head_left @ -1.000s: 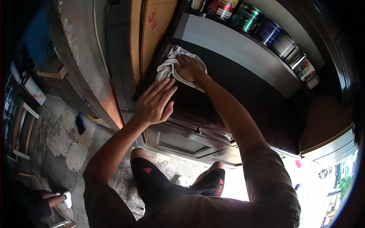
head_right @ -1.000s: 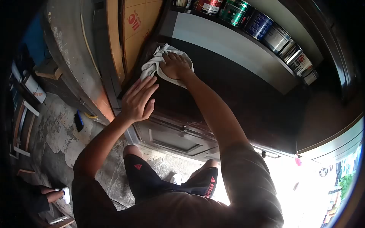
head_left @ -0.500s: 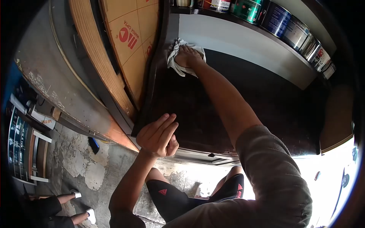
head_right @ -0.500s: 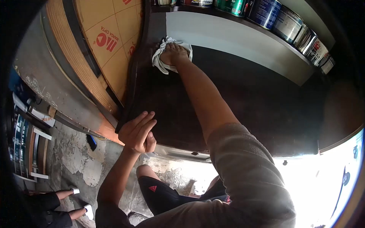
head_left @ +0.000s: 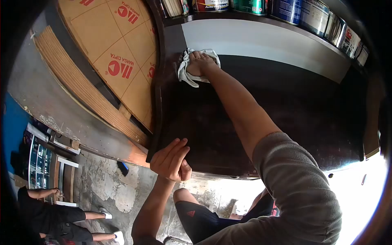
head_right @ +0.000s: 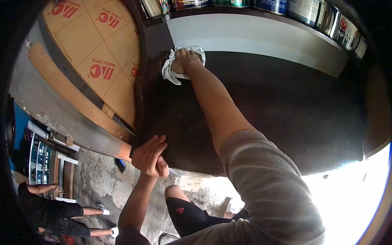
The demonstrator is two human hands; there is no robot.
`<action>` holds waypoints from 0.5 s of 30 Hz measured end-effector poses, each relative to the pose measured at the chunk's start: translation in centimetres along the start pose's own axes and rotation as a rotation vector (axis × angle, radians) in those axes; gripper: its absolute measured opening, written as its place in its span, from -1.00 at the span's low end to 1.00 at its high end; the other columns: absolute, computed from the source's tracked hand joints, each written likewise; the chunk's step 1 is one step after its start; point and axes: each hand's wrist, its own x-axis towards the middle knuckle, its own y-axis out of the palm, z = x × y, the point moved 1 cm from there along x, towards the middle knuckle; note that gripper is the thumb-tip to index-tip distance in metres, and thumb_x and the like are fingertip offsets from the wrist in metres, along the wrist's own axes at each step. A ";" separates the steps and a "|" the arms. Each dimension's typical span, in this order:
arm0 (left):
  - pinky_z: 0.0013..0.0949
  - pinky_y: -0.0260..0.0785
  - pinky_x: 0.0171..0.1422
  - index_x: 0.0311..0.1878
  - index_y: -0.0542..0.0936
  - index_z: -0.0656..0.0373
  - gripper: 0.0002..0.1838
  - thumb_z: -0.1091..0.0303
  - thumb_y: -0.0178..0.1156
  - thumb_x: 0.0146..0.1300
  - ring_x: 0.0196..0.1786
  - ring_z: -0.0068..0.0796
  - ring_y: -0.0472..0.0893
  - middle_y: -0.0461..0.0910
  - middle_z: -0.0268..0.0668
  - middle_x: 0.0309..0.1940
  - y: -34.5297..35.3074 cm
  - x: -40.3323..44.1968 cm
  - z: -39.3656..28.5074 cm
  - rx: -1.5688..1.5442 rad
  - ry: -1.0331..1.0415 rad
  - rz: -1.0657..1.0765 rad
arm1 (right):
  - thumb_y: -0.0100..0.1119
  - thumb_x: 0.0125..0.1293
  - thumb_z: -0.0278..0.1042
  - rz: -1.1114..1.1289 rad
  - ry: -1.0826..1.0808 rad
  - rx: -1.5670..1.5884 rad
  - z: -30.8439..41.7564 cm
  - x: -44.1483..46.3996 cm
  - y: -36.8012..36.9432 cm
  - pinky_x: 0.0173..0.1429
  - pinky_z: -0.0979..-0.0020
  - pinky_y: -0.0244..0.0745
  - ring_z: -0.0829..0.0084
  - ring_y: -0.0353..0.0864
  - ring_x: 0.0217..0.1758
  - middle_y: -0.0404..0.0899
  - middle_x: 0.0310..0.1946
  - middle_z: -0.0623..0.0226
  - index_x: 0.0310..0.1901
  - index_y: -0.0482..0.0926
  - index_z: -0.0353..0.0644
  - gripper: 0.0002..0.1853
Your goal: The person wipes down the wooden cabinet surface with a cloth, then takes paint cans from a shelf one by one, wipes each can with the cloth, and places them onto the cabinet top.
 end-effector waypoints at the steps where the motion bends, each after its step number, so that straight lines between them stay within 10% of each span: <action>1: -0.43 0.45 -0.13 -0.20 0.66 0.15 -0.71 0.28 -0.02 0.20 -0.10 -0.34 0.73 0.75 -0.24 -0.18 0.0 0.0 0.0 -0.011 -0.004 0.008 | -0.32 0.36 -0.09 -0.015 -0.003 0.000 -0.1 -0.1 0.0 0.46 0.11 0.14 0.04 0.27 0.43 0.35 0.30 -0.06 0.19 0.38 -0.33 -0.45; 15: -0.46 0.35 -0.10 -0.19 0.64 0.06 -0.63 0.17 -0.17 0.38 -0.18 -0.46 0.70 0.74 -0.38 -0.14 0.0 -0.3 0.2 0.126 0.070 0.075 | -0.30 0.37 -0.07 -0.044 0.016 0.059 -0.3 -0.7 -1.2 0.45 0.11 0.15 0.06 0.27 0.43 0.38 0.30 0.00 0.20 0.42 -0.30 -0.44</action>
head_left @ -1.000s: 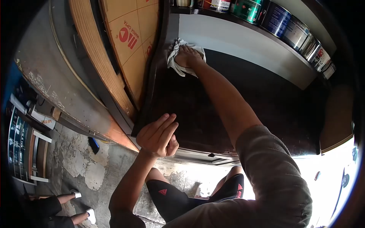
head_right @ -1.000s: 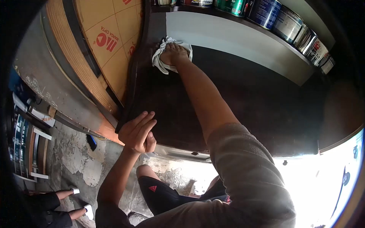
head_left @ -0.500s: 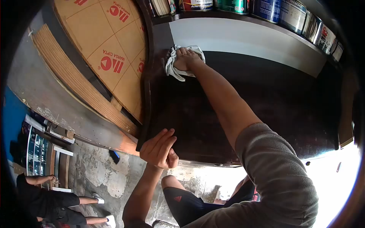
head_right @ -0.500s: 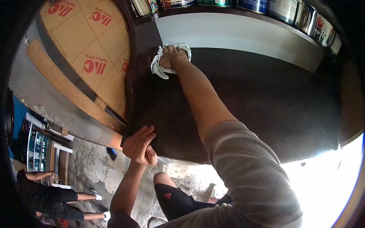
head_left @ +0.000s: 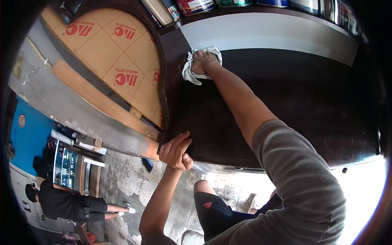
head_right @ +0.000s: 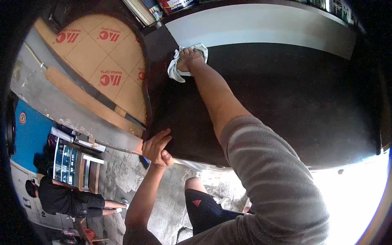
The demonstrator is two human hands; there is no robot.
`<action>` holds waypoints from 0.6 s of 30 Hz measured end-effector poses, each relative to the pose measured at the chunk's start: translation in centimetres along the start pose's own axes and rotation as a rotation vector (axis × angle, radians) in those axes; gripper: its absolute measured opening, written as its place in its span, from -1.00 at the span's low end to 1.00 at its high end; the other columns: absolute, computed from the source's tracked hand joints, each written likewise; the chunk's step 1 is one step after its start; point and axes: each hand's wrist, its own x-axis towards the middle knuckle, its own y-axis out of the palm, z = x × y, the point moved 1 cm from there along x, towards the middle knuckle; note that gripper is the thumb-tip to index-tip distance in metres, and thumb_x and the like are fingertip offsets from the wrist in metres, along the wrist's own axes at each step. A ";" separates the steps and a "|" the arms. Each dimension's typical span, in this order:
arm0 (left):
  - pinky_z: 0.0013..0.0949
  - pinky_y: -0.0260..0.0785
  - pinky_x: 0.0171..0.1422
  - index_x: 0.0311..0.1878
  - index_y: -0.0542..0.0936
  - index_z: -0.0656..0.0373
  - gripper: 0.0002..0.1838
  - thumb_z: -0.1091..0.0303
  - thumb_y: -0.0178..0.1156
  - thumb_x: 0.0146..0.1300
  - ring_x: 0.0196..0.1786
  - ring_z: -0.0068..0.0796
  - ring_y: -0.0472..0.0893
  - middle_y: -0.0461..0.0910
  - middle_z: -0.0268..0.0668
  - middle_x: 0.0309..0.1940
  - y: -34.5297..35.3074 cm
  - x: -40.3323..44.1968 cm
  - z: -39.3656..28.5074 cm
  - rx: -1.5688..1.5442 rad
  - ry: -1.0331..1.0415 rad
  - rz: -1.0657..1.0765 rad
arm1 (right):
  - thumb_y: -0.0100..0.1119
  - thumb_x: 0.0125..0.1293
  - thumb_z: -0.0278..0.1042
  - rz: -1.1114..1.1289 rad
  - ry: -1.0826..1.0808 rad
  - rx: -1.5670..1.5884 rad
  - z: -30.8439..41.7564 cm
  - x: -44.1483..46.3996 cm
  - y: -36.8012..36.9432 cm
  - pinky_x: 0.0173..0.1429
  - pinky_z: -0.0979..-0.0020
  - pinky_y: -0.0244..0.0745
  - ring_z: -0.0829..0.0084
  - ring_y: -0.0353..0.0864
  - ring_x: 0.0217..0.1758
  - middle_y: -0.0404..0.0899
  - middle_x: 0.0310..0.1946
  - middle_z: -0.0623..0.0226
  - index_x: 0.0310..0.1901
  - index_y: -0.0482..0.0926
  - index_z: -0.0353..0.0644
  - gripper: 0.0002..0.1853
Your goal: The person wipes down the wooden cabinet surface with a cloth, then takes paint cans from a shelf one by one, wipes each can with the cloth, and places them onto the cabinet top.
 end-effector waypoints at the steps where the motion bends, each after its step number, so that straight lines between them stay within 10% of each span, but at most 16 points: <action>1: -0.46 0.35 -0.11 -0.19 0.64 0.06 -0.59 0.14 -0.22 0.41 -0.19 -0.45 0.69 0.74 -0.38 -0.14 0.0 0.0 0.0 0.002 0.012 -0.006 | -0.30 0.37 -0.07 0.017 0.007 0.003 0.4 -0.6 0.2 0.46 0.11 0.14 0.07 0.27 0.44 0.37 0.32 0.02 0.21 0.42 -0.29 -0.44; 18: -0.27 0.32 0.14 0.02 0.52 0.13 -0.68 0.19 0.04 0.29 0.00 -0.22 0.56 0.58 -0.25 0.06 -3.8 2.2 0.8 -0.243 0.042 0.376 | -0.32 0.46 0.03 0.079 -0.097 0.010 5.7 -18.5 -6.6 0.37 0.13 0.30 0.07 0.46 0.30 0.48 0.25 0.10 0.23 0.46 -0.18 -0.44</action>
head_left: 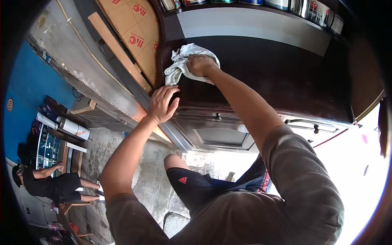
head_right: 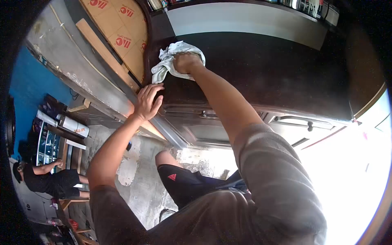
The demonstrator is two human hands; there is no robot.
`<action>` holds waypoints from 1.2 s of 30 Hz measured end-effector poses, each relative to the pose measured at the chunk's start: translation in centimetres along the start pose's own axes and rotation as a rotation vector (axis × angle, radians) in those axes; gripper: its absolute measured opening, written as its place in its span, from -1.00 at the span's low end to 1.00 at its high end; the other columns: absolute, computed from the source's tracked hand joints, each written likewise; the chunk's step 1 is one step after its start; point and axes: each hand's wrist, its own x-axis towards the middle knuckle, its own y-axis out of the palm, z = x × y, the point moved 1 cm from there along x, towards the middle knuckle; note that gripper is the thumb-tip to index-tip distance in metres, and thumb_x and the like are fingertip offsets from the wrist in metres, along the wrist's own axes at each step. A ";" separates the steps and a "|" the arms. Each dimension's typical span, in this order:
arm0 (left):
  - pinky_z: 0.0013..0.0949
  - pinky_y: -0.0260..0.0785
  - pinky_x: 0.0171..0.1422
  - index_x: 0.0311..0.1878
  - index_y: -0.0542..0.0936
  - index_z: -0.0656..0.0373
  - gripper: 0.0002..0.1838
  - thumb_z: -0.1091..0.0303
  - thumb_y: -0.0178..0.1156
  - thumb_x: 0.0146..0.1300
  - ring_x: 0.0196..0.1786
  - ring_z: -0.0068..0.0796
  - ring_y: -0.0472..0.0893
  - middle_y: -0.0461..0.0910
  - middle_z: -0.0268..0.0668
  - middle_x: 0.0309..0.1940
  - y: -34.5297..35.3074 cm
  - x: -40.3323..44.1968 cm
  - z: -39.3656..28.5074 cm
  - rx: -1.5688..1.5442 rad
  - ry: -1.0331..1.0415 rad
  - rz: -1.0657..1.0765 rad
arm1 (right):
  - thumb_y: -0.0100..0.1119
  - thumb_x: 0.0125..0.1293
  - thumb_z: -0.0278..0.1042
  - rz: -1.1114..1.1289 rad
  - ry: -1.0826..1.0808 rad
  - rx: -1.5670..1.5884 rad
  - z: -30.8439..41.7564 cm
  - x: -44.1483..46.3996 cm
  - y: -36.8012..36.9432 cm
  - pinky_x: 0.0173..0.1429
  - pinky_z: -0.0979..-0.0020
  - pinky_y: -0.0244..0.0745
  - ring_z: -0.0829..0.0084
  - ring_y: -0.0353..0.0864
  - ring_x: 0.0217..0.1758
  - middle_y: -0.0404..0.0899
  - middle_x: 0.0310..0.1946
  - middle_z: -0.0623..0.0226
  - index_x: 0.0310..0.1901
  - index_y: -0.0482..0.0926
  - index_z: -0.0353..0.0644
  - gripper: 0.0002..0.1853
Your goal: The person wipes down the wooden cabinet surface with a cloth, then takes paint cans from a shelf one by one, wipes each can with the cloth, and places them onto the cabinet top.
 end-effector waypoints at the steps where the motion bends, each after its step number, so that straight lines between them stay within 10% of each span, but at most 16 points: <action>1: -0.27 0.32 0.14 0.02 0.52 0.13 -0.68 0.19 0.04 0.29 0.00 -0.22 0.56 0.58 -0.25 0.06 -1.1 0.3 0.5 -0.006 -0.003 -0.003 | -0.31 0.46 0.02 0.017 0.044 0.024 0.3 -1.1 -0.4 0.33 0.14 0.33 0.08 0.50 0.24 0.52 0.21 0.09 0.21 0.47 -0.20 -0.45; 9: -0.17 0.35 0.15 0.03 0.48 0.18 -0.64 0.22 0.10 0.21 0.02 -0.12 0.52 0.53 -0.18 0.03 -0.8 1.7 4.3 -0.069 0.171 0.152 | -0.24 0.46 -0.08 -0.302 0.306 0.928 0.8 1.6 3.1 0.05 0.25 0.42 0.26 0.53 -0.18 0.60 -0.13 0.09 0.06 0.51 -0.31 -0.53; 13: -0.16 0.37 0.12 0.03 0.48 0.20 -0.59 0.21 0.12 0.14 0.01 -0.09 0.51 0.51 -0.16 0.03 -0.3 1.4 4.9 -0.241 0.116 0.123 | -0.27 0.46 -0.08 -0.443 0.377 1.387 6.4 6.1 5.3 0.18 0.24 0.30 0.17 0.43 0.00 0.49 0.01 0.01 0.14 0.41 -0.36 -0.50; 27: -0.33 0.45 0.06 -0.06 0.58 0.20 -0.65 0.39 0.21 0.01 -0.06 -0.21 0.56 0.58 -0.23 -0.04 -0.2 1.7 5.7 -0.358 0.056 0.065 | -0.34 0.45 -0.07 -0.835 0.136 1.184 1.0 25.9 2.0 0.54 0.18 0.01 -0.08 0.13 0.49 0.16 0.42 -0.22 0.36 0.18 -0.51 -0.34; 36: -0.32 0.45 0.05 -0.09 0.58 0.21 -0.66 0.42 0.18 -0.01 -0.06 -0.20 0.56 0.58 -0.23 -0.05 -0.4 1.9 4.6 -0.346 0.048 0.057 | -0.37 0.45 -0.08 -0.723 0.150 1.186 4.8 19.2 0.5 0.52 0.20 0.03 -0.04 0.12 0.49 0.17 0.43 -0.12 0.40 0.15 -0.42 -0.35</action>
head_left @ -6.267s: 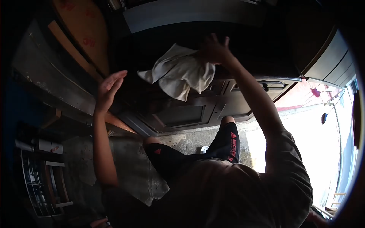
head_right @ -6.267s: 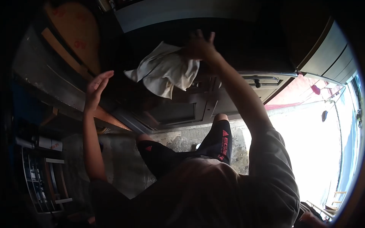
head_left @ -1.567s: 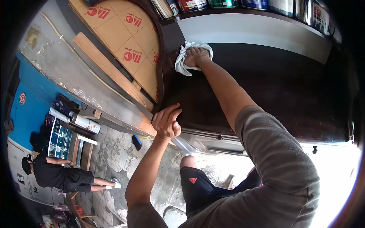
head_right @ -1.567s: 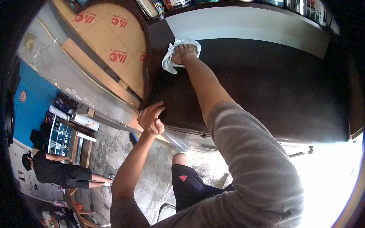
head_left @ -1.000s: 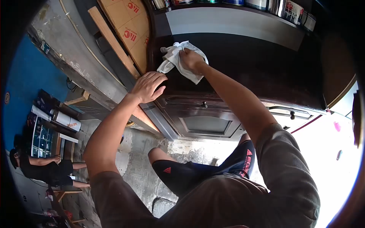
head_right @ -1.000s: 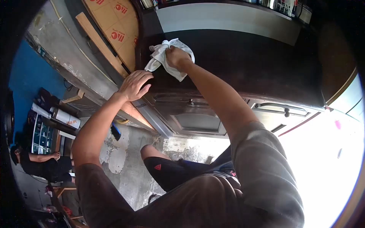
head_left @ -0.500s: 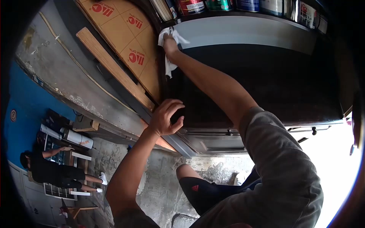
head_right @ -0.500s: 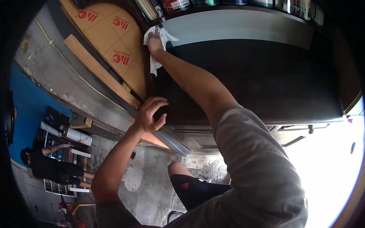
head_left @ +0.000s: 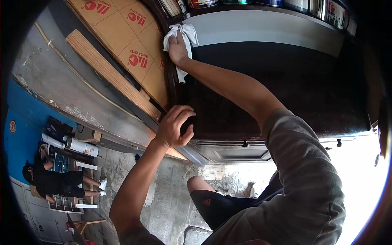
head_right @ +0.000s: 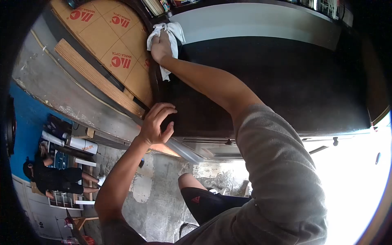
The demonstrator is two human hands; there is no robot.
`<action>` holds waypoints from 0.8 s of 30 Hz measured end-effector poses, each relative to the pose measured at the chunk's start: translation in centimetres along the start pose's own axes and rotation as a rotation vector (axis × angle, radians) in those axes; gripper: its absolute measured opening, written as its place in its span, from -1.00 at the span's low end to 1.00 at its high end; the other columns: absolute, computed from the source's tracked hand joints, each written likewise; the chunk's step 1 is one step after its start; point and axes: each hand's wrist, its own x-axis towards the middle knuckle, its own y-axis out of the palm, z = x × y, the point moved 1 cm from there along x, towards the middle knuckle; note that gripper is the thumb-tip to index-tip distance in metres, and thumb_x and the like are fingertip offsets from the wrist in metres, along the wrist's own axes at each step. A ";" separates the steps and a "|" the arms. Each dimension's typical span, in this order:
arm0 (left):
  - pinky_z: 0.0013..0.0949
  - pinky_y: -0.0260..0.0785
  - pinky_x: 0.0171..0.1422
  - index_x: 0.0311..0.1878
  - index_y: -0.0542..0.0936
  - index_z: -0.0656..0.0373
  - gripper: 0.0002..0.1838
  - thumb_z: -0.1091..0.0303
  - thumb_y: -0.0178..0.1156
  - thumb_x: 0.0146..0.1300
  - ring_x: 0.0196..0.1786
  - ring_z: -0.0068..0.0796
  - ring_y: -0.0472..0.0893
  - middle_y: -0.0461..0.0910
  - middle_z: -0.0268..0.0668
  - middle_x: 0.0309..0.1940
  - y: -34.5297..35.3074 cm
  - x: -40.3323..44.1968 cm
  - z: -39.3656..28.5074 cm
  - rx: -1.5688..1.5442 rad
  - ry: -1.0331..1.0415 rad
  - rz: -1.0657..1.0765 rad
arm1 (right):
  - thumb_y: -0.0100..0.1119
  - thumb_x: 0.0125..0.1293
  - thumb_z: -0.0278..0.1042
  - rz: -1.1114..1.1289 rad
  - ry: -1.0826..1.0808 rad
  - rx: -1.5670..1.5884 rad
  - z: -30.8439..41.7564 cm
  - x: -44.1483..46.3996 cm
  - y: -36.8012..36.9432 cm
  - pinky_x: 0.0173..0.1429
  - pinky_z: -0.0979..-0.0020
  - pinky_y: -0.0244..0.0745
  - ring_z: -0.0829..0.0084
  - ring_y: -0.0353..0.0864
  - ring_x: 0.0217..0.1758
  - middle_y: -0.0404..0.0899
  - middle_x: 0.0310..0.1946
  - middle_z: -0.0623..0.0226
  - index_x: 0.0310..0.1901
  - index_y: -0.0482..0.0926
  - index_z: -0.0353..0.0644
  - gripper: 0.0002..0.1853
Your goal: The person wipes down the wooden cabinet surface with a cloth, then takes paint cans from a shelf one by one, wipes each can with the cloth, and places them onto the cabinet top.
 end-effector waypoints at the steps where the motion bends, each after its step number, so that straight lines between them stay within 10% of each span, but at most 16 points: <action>1: -0.32 0.45 0.05 -0.09 0.58 0.21 -0.66 0.42 0.17 -0.02 -0.06 -0.19 0.55 0.58 -0.23 -0.05 0.0 0.1 0.1 0.000 -0.004 0.007 | -0.38 0.46 -0.06 0.009 -0.015 -0.009 0.5 -0.2 0.0 0.53 0.23 0.01 -0.02 0.10 0.51 0.15 0.44 -0.10 0.42 0.13 -0.40 -0.34; 15: -0.33 0.46 0.02 -0.11 0.59 0.21 -0.69 0.50 0.16 0.00 -0.08 -0.21 0.57 0.60 -0.23 -0.05 0.0 -0.2 0.9 -0.035 -0.023 -0.015 | -0.34 0.44 -0.09 -0.027 -0.044 -0.143 -4.3 3.8 -2.0 0.44 0.11 0.13 -0.09 0.30 0.35 0.33 0.30 -0.15 0.26 0.33 -0.33 -0.45; 24: -0.31 0.45 0.02 -0.11 0.57 0.21 -0.67 0.56 0.08 -0.01 -0.10 -0.15 0.57 0.61 -0.20 -0.08 0.5 -1.0 -0.2 0.044 0.018 -0.088 | -0.26 0.41 -0.09 0.833 -0.111 -1.174 -0.2 -7.3 -5.8 0.31 0.04 0.32 -0.07 0.51 0.18 0.52 0.10 -0.16 0.11 0.45 -0.36 -0.49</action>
